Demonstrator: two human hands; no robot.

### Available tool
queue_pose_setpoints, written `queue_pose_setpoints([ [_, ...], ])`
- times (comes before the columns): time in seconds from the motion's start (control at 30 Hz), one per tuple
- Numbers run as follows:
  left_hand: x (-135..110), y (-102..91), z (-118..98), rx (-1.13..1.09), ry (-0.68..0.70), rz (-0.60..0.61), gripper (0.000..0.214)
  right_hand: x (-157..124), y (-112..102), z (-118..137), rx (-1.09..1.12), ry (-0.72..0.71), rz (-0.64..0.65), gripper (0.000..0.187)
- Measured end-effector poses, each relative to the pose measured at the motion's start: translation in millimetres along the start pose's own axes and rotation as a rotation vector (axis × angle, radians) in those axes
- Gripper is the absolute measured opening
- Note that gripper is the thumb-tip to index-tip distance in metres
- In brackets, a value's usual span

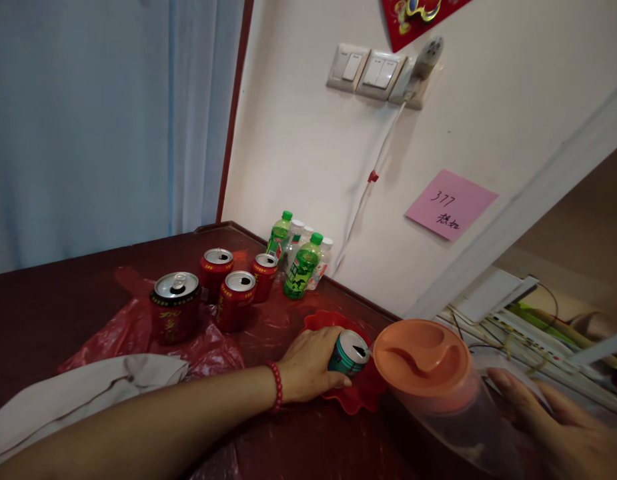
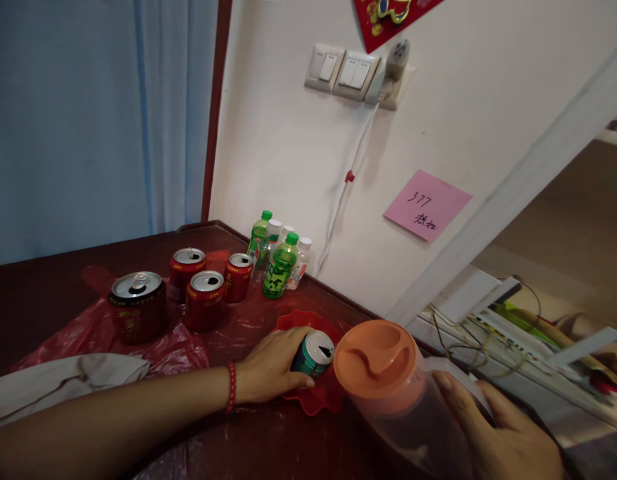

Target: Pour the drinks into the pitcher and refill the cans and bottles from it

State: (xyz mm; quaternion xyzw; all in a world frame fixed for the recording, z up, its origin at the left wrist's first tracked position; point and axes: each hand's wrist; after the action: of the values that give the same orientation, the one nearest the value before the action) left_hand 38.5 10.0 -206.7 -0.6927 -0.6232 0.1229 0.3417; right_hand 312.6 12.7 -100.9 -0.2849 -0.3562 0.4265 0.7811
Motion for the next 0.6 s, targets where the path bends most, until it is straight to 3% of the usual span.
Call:
queue_pose_setpoints([
  [0.2,0,-0.3,-1,0.008,-0.012,0.017,0.067,10,-3,-6,-0.056,0.056,0.123,0.029],
  [0.37,0,0.6,0,0.006,-0.001,0.008,0.069,-1,-3,3,-0.057,0.019,0.037,0.034],
  [0.6,1,0.9,1,0.01,0.007,0.0,0.069,-4,-2,6,-0.058,0.019,0.028,0.032],
])
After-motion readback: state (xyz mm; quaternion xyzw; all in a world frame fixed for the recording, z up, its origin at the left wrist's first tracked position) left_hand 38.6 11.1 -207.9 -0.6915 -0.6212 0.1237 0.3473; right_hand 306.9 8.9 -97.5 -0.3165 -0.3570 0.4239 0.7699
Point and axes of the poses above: each hand's wrist, its own x-axis towards the middle knuckle, its own y-axis out of the palm, z = x × y, and after that the axes turned 7 degrees about -x, right-handed
